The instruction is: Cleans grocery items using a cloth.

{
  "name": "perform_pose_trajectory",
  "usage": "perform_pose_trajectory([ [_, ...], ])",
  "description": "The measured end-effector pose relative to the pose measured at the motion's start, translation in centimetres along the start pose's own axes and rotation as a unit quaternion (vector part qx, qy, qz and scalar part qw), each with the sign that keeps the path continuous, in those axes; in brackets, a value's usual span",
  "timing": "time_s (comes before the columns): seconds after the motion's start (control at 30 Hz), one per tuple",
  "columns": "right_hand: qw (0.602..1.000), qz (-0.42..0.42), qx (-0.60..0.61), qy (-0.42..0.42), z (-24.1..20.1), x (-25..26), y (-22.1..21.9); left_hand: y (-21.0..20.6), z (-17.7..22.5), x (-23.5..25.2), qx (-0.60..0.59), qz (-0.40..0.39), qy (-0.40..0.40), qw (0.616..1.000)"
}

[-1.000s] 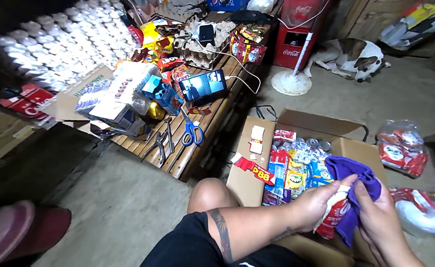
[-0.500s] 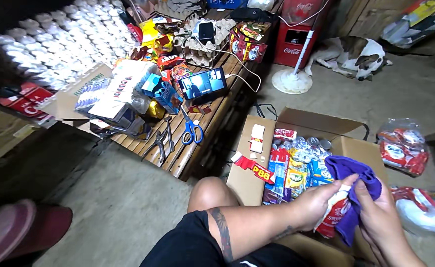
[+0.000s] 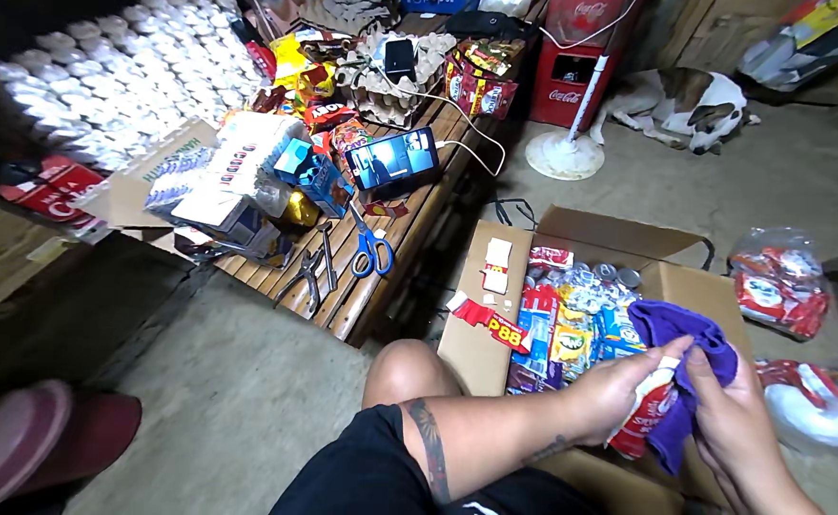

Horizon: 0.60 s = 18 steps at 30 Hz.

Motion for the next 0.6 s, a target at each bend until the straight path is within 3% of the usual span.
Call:
perform_pose_trajectory([
  [0.23, 1.000, -0.003, -0.002, 0.004, -0.2, -0.1, 0.0, -1.0, 2.3, -1.6, 0.025, 0.034, 0.014, 0.999],
  [0.6, 1.000, 0.000, 0.000, -0.005, 0.1, -0.1, 0.0, -0.5, 1.0, -0.7, 0.017, -0.001, -0.007, 1.000],
])
Point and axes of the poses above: each hand's wrist, its own x-axis towards the middle knuckle, its own y-axis out of the back of the hand, z = x × y, the point moved 10 cm from there along x, towards the middle knuckle, and after that the axes turned 10 degrees about y, right-handed, at the moved point
